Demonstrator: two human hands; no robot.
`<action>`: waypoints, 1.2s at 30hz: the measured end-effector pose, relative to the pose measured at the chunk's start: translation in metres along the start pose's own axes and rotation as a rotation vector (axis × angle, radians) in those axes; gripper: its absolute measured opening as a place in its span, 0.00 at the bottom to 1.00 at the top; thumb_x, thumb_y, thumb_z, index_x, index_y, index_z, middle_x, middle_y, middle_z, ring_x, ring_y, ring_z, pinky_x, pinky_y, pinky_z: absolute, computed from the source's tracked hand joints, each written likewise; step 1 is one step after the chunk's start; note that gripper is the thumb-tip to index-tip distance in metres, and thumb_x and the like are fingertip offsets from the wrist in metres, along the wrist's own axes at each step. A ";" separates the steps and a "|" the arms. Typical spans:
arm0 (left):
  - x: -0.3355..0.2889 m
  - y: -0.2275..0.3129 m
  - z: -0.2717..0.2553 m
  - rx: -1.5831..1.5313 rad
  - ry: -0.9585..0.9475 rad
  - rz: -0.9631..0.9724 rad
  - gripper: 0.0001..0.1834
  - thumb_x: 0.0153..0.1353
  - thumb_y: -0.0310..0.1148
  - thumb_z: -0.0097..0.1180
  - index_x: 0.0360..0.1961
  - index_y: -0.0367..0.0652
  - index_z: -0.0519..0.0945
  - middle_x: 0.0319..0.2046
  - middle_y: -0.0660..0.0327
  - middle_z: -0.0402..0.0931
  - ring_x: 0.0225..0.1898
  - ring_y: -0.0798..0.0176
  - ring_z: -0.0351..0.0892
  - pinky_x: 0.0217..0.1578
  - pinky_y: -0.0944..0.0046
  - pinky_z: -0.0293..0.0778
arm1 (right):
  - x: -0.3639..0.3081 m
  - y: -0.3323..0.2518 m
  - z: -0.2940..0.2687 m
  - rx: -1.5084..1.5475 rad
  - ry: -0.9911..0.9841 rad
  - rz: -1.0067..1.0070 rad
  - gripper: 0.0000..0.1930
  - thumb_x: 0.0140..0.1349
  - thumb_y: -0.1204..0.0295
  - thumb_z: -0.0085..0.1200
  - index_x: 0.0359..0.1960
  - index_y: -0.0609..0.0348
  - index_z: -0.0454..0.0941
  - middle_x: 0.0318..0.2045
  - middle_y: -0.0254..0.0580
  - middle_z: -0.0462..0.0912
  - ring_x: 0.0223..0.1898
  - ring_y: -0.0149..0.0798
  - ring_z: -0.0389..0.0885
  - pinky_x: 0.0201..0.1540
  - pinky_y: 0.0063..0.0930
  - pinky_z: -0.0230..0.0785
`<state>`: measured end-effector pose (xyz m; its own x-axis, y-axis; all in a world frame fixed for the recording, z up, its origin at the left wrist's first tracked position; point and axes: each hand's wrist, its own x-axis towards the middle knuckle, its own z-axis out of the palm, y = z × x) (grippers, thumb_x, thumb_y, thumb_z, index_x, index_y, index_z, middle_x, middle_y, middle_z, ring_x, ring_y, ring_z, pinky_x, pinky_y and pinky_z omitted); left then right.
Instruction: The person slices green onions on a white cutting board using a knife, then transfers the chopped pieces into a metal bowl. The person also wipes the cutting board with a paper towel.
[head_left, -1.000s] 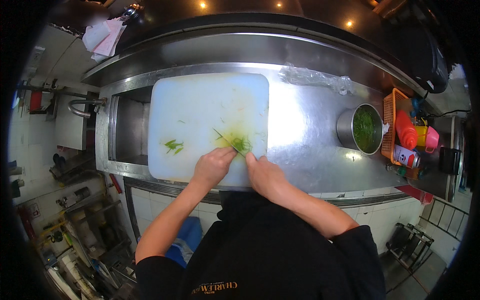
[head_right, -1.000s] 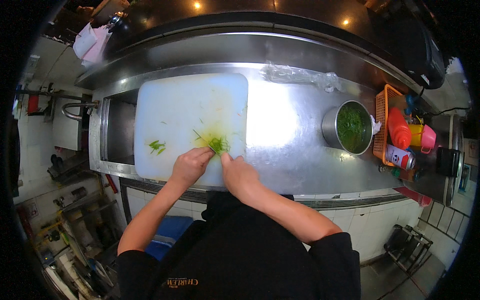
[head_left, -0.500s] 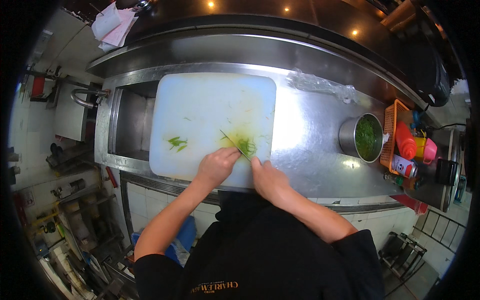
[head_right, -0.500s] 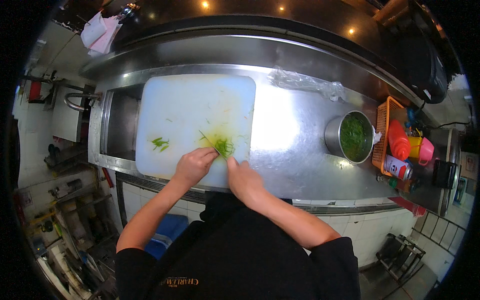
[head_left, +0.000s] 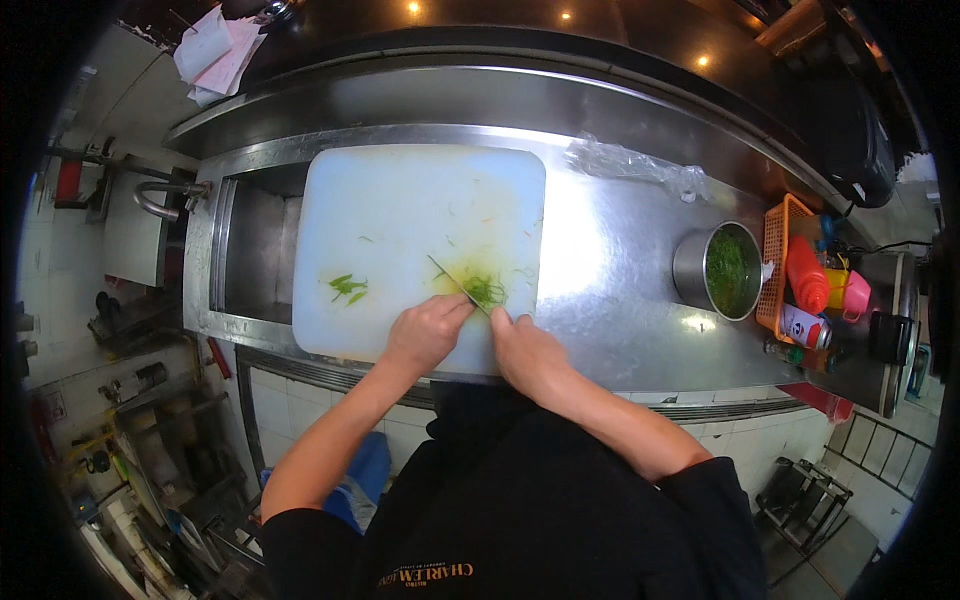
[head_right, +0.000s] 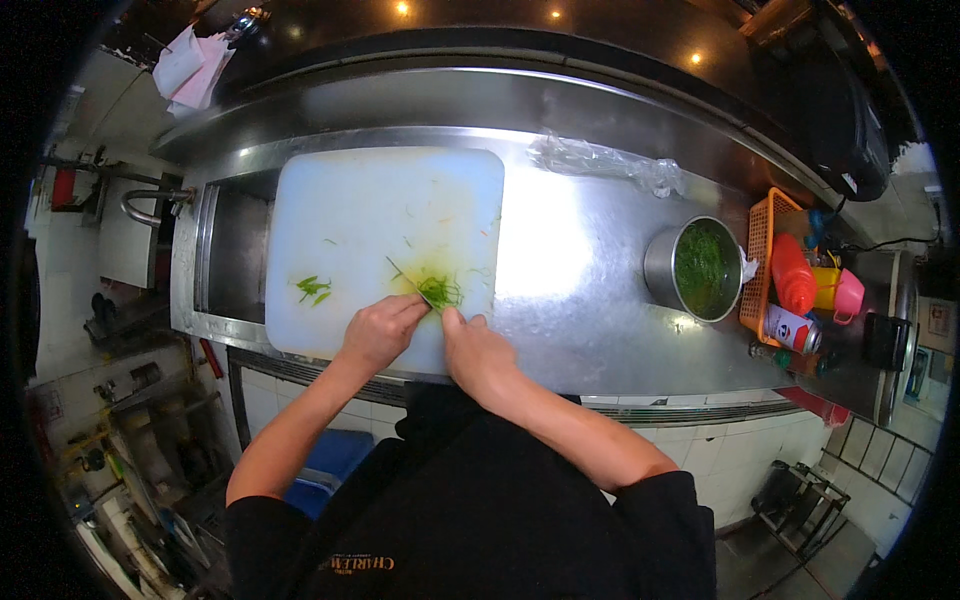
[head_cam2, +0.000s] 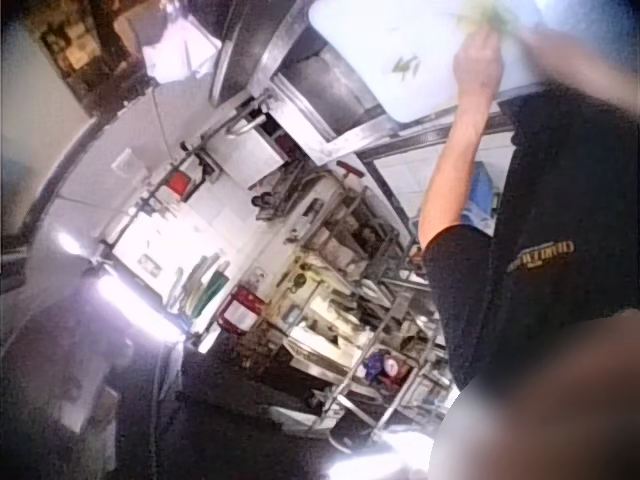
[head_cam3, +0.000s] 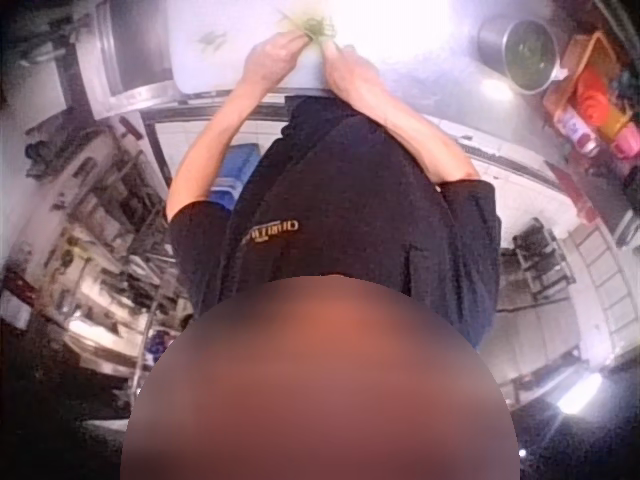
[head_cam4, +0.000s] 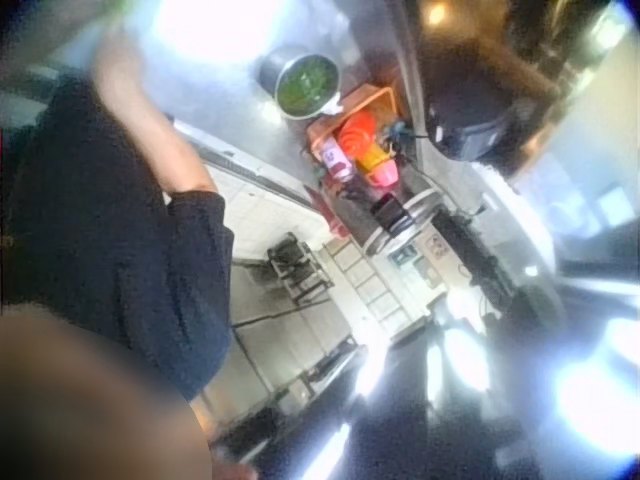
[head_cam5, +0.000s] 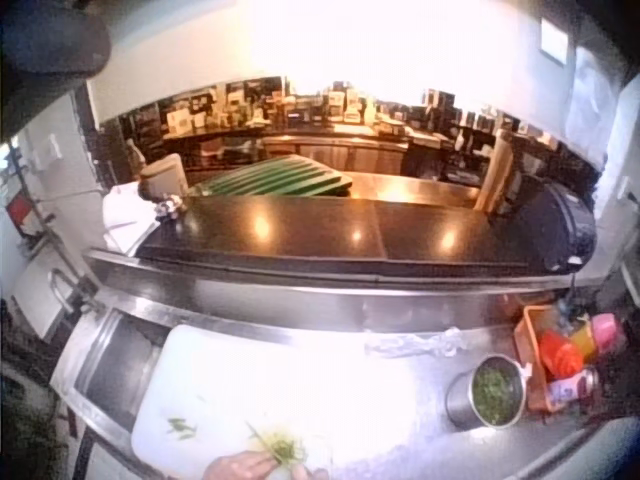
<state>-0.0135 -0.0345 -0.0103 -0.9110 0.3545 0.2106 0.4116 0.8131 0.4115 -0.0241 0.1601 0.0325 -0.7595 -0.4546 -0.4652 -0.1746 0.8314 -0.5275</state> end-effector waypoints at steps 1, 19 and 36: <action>-0.001 0.001 -0.001 0.005 -0.006 -0.003 0.10 0.53 0.24 0.58 0.37 0.42 0.85 0.40 0.61 0.84 0.37 0.58 0.85 0.33 0.60 0.83 | 0.000 0.000 0.000 -0.018 -0.089 0.052 0.09 0.68 0.75 0.41 0.48 0.61 0.63 0.39 0.68 0.78 0.36 0.69 0.82 0.39 0.58 0.75; -0.008 -0.003 -0.001 0.000 0.005 0.049 0.13 0.53 0.23 0.57 0.42 0.43 0.84 0.44 0.62 0.83 0.42 0.60 0.84 0.36 0.61 0.82 | 0.001 0.000 0.000 -0.014 -0.106 0.056 0.10 0.66 0.77 0.43 0.48 0.61 0.63 0.40 0.67 0.77 0.38 0.70 0.81 0.40 0.58 0.75; -0.005 -0.003 -0.006 0.027 -0.067 0.070 0.14 0.54 0.24 0.54 0.42 0.41 0.84 0.44 0.62 0.82 0.43 0.60 0.83 0.37 0.60 0.82 | -0.002 -0.002 0.002 -0.010 -0.007 0.027 0.11 0.66 0.76 0.43 0.49 0.61 0.64 0.40 0.67 0.77 0.37 0.70 0.81 0.40 0.57 0.76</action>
<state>-0.0105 -0.0417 -0.0073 -0.8802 0.4400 0.1780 0.4741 0.7973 0.3736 -0.0208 0.1584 0.0328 -0.7593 -0.4345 -0.4844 -0.1603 0.8464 -0.5078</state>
